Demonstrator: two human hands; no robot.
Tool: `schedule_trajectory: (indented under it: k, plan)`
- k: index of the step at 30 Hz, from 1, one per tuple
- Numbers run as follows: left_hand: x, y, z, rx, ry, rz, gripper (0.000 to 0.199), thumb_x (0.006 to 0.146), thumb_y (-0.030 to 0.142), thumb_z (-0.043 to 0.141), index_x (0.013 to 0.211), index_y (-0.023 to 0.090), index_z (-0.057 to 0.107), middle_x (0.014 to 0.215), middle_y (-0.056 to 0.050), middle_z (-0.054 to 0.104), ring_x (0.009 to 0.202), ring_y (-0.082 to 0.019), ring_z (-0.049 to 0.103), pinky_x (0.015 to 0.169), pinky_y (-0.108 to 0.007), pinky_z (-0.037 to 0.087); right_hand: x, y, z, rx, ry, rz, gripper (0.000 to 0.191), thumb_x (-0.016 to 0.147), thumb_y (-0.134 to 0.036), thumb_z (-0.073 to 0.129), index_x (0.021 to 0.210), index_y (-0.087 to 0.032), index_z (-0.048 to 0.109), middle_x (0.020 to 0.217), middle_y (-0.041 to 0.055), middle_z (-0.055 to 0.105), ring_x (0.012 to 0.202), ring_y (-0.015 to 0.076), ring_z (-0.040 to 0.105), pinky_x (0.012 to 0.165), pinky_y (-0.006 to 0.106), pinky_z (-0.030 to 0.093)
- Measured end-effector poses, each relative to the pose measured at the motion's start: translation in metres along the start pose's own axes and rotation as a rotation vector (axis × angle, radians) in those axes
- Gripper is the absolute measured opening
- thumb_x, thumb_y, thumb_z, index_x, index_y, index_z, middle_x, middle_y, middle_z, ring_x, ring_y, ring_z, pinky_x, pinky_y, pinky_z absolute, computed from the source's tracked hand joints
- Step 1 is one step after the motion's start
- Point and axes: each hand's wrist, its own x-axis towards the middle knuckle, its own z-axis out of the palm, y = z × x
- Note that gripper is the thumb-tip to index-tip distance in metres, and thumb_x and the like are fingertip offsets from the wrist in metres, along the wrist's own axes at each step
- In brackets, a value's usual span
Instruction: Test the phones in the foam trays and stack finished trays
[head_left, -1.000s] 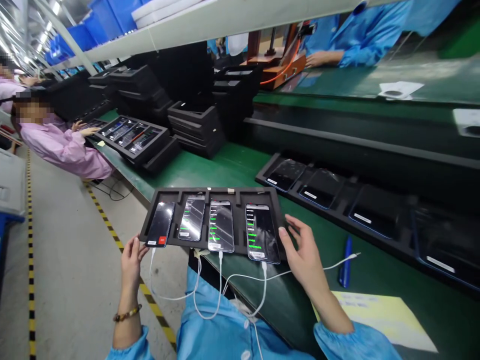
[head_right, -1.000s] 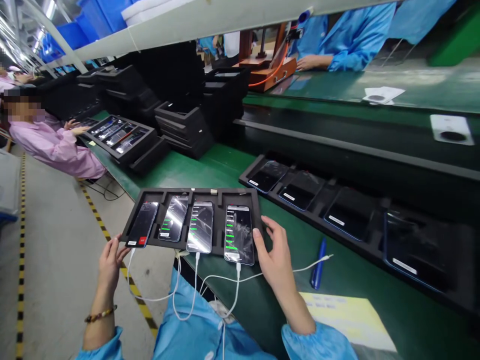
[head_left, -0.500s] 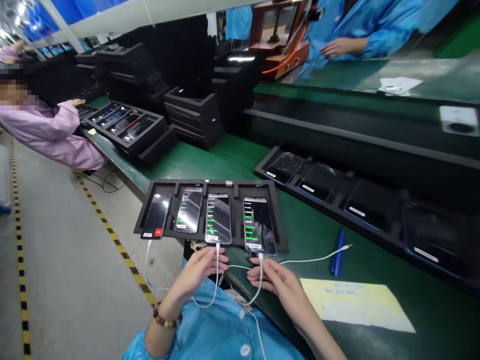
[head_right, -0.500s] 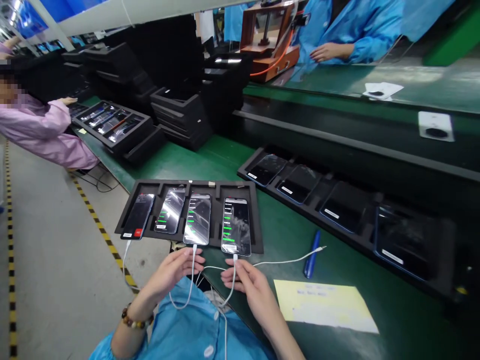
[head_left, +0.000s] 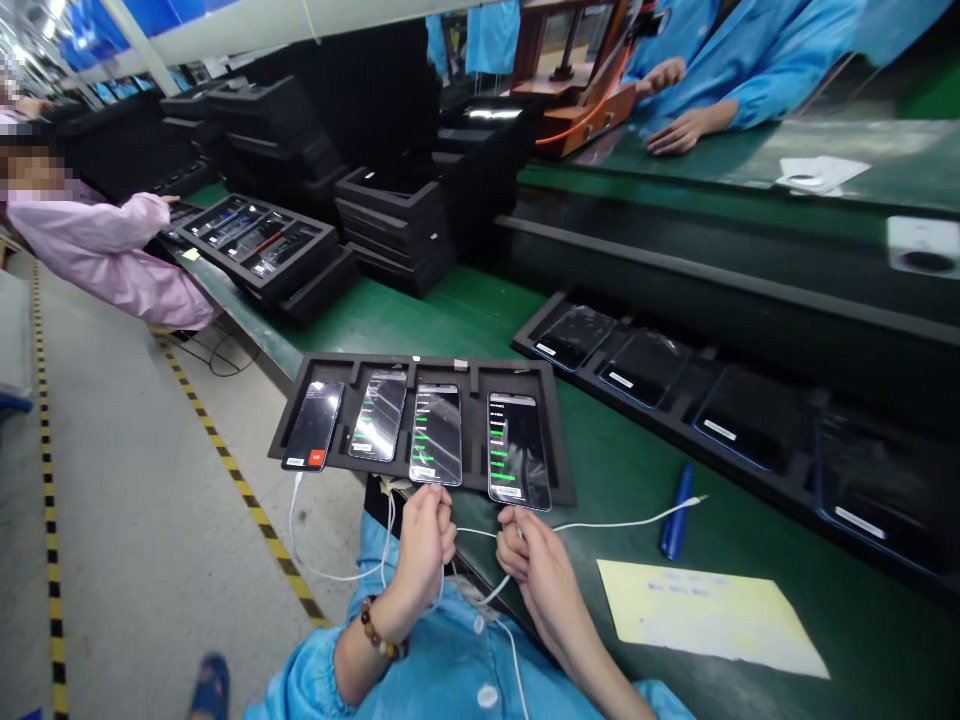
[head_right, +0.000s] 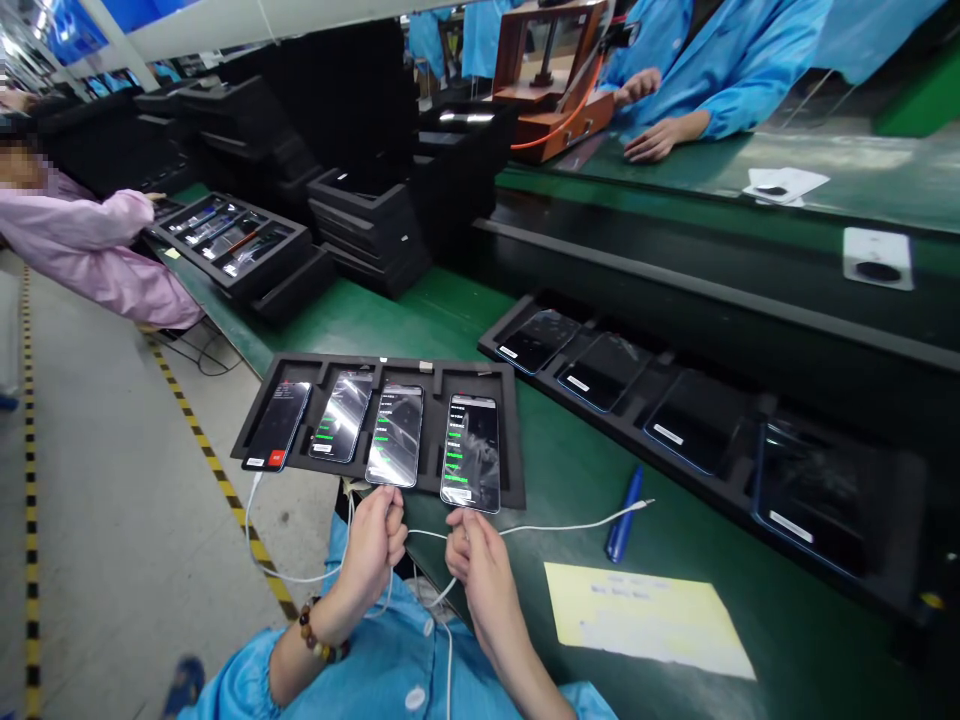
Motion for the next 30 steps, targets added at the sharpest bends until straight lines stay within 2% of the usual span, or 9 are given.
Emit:
schedule_trajectory:
  k: [6, 8, 10, 12, 15, 17, 19, 24, 30]
  plan:
    - [0.001, 0.002, -0.005, 0.024, -0.082, 0.021, 0.065, 0.071, 0.082, 0.083, 0.083, 0.025, 0.056, 0.054, 0.014, 0.024, 0.043, -0.007, 0.017, 0.043, -0.023, 0.015, -0.001, -0.006, -0.007, -0.077, -0.048, 0.05, 0.071, 0.066, -0.089, 0.085, 0.08, -0.021, 0.069, 0.057, -0.0067, 0.039, 0.05, 0.0107, 0.042, 0.046, 0.024, 0.032]
    - [-0.003, 0.009, -0.015, 0.187, -0.153, 0.057, 0.063, 0.077, 0.083, 0.077, 0.085, 0.022, 0.063, 0.057, 0.009, 0.039, 0.045, -0.01, 0.035, 0.045, -0.025, 0.029, -0.004, -0.013, -0.02, -0.205, -0.118, 0.075, 0.075, 0.066, -0.093, 0.082, 0.087, -0.021, 0.073, 0.062, -0.0008, 0.056, 0.06, 0.0178, 0.06, 0.055, 0.03, 0.051]
    - [-0.01, 0.023, -0.03, 0.49, -0.214, 0.192, 0.056, 0.089, 0.076, 0.071, 0.087, 0.02, 0.07, 0.071, -0.002, 0.06, 0.063, -0.018, 0.06, 0.06, -0.03, 0.048, -0.01, -0.025, -0.039, -0.438, -0.178, 0.052, 0.076, 0.073, -0.093, 0.077, 0.097, -0.021, 0.077, 0.079, 0.0071, 0.073, 0.079, 0.0265, 0.073, 0.074, 0.039, 0.063]
    - [-0.016, 0.043, -0.048, 0.808, -0.178, 0.437, 0.044, 0.1, 0.062, 0.065, 0.091, 0.021, 0.076, 0.091, -0.009, 0.071, 0.086, -0.023, 0.069, 0.081, -0.036, 0.055, -0.015, -0.041, -0.058, -0.715, -0.136, -0.089, 0.066, 0.087, -0.086, 0.069, 0.101, -0.022, 0.079, 0.091, 0.0093, 0.078, 0.088, 0.0287, 0.076, 0.081, 0.04, 0.064]
    - [-0.011, 0.077, -0.069, 1.096, 0.039, 0.821, 0.033, 0.107, 0.05, 0.06, 0.109, 0.022, 0.078, 0.11, -0.012, 0.075, 0.108, -0.03, 0.069, 0.1, -0.045, 0.055, -0.01, -0.065, -0.065, -1.026, 0.019, -0.532, 0.049, 0.104, -0.069, 0.058, 0.107, -0.024, 0.079, 0.105, 0.0103, 0.078, 0.1, 0.0295, 0.075, 0.088, 0.042, 0.063]
    - [0.004, 0.094, -0.074, 1.264, 0.159, 0.988, 0.039, 0.107, 0.051, 0.062, 0.128, 0.021, 0.074, 0.135, -0.017, 0.072, 0.129, -0.036, 0.063, 0.114, -0.055, 0.049, 0.003, -0.073, -0.05, -1.151, 0.013, -0.825, 0.05, 0.109, -0.064, 0.052, 0.123, -0.024, 0.078, 0.127, 0.0146, 0.075, 0.123, 0.0339, 0.069, 0.104, 0.049, 0.059]
    - [0.022, 0.105, -0.071, 1.443, 0.16, 1.055, 0.052, 0.106, 0.054, 0.063, 0.143, 0.018, 0.068, 0.157, -0.021, 0.059, 0.145, -0.041, 0.052, 0.123, -0.061, 0.042, 0.021, -0.074, -0.022, -1.292, -0.066, -0.968, 0.056, 0.112, -0.062, 0.046, 0.14, -0.021, 0.073, 0.149, 0.0184, 0.065, 0.146, 0.0383, 0.055, 0.116, 0.057, 0.053]
    - [0.043, 0.109, -0.056, 1.728, -0.046, 1.022, 0.06, 0.108, 0.055, 0.06, 0.158, 0.022, 0.059, 0.173, -0.018, 0.044, 0.157, -0.041, 0.041, 0.128, -0.063, 0.038, 0.049, -0.062, 0.044, -1.663, -0.208, -0.84, 0.054, 0.112, -0.056, 0.053, 0.156, -0.029, 0.064, 0.174, 0.016, 0.043, 0.164, 0.0447, 0.031, 0.124, 0.076, 0.037]
    - [0.023, 0.093, -0.055, 1.812, -0.1, 0.951, 0.065, 0.107, 0.057, 0.061, 0.162, 0.024, 0.056, 0.169, -0.015, 0.051, 0.148, -0.041, 0.05, 0.123, -0.064, 0.042, 0.037, -0.05, 0.05, -1.722, -0.217, -0.769, 0.057, 0.111, -0.058, 0.053, 0.158, -0.028, 0.062, 0.177, 0.0166, 0.038, 0.163, 0.0451, 0.032, 0.124, 0.081, 0.031]
